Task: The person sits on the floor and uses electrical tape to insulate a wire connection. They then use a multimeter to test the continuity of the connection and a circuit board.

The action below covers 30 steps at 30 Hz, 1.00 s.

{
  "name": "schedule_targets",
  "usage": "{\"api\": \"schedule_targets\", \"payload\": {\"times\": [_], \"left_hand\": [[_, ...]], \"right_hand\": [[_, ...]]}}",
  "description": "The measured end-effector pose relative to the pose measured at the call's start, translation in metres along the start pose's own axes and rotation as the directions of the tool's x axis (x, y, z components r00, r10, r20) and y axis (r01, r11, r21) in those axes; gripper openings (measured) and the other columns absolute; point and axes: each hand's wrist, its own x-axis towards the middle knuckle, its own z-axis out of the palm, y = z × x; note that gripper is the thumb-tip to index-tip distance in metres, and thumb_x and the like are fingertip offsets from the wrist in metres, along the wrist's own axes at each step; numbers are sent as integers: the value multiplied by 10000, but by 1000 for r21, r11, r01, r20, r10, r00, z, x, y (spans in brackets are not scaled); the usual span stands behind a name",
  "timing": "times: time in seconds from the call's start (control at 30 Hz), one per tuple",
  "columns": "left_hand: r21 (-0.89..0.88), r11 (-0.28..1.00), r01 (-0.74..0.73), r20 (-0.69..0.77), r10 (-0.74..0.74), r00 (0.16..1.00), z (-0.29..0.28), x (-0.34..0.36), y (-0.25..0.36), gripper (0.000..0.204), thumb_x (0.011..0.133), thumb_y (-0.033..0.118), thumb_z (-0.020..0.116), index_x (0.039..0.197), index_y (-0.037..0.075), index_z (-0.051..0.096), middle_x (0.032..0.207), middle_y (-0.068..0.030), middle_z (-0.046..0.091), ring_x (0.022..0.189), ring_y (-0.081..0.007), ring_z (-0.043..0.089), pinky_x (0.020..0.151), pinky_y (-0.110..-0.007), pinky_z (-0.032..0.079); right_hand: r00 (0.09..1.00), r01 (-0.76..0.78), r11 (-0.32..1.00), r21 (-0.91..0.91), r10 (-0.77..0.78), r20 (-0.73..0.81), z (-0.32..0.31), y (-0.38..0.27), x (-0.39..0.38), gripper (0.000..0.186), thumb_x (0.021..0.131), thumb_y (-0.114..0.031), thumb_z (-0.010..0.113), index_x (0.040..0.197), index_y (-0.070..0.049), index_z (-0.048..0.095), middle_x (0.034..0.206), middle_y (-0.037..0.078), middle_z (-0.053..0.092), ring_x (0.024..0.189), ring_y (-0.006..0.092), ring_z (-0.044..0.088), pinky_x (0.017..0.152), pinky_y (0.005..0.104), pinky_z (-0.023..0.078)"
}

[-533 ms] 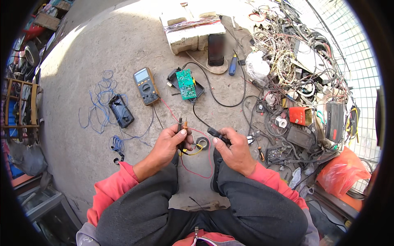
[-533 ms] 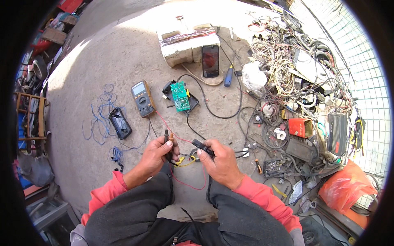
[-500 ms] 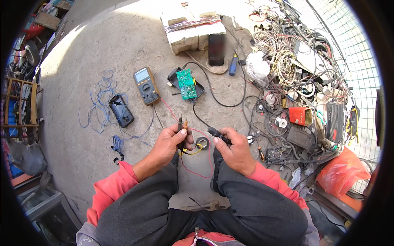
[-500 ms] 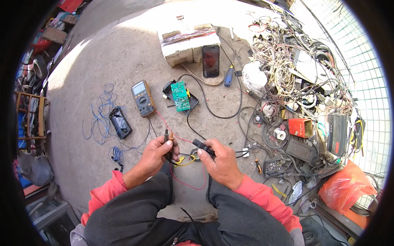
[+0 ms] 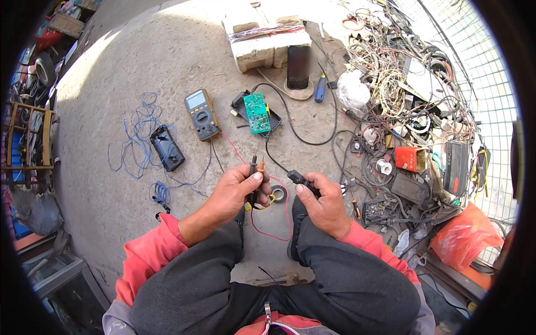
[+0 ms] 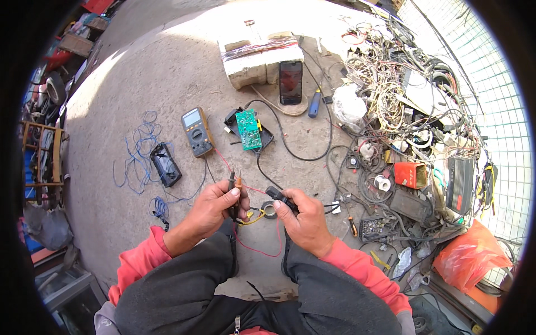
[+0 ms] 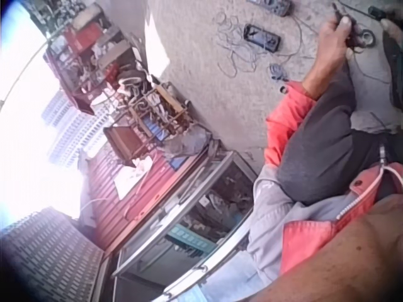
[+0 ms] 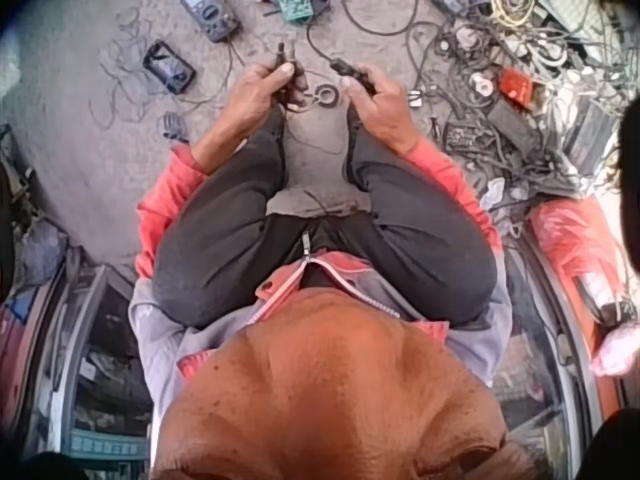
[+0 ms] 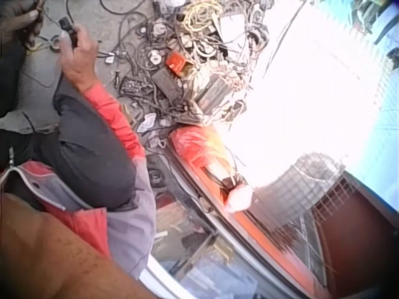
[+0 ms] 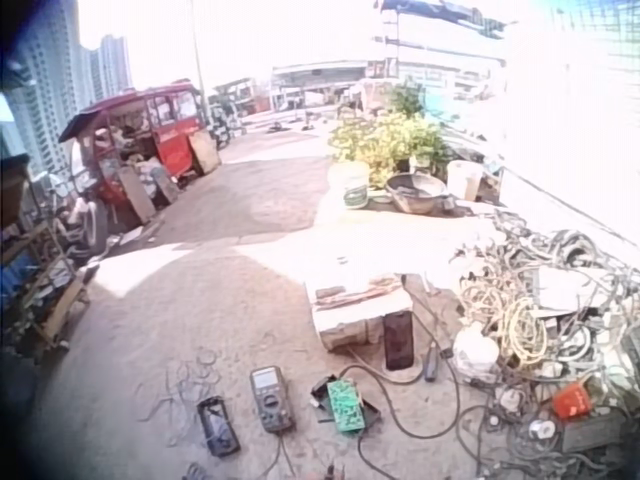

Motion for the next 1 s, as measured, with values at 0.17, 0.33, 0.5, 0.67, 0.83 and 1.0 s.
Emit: {"api": "schedule_targets", "payload": {"times": [0.17,0.33,0.5,0.67,0.83,1.0], "left_hand": [[-25,1000,-3,3,3,1000,1,-2,-2,205,1032,211,489,1053,18,557,891,-71,636,725,-149,638,690,-323,562],[-32,999,1,20,0,1000,-1,-4,-5,196,1021,219,509,1064,34,559,866,-63,619,701,-146,594,669,-322,530],[-36,999,15,20,-15,1000,-2,-5,-8,209,1023,228,511,1056,26,554,792,-43,556,635,-110,491,579,-278,454],[-47,998,37,20,-36,999,0,-7,-7,212,1024,233,514,1055,27,553,752,-7,498,614,-82,410,541,-243,373],[-52,997,61,31,-60,998,2,-7,-6,205,1023,240,519,1058,41,555,732,8,473,604,-70,376,533,-230,341],[-36,997,64,51,-63,997,3,-7,-5,202,1022,245,522,1058,49,557,729,9,471,592,-65,367,525,-224,330]], "right_hand": [[1000,23,1000,22,-23,-1,0,-1,0,193,904,-148,684,981,13,610,627,86,560,532,152,530,506,297,411],[998,52,998,26,-53,33,0,0,0,205,921,-154,670,981,32,606,655,40,548,581,90,477,528,266,390],[990,108,994,-18,-106,94,-1,-2,2,245,884,-169,707,991,41,639,766,161,644,645,254,644,579,339,482],[975,184,983,0,-182,127,1,-2,3,232,880,-162,701,989,36,649,832,172,668,706,295,665,619,353,504],[971,143,990,13,-143,189,-2,-7,3,222,878,-152,698,991,34,650,852,167,673,720,305,668,628,354,509],[963,162,987,10,-160,217,-2,-6,4,226,874,-148,701,999,34,650,855,172,672,723,305,669,632,356,512]]}}
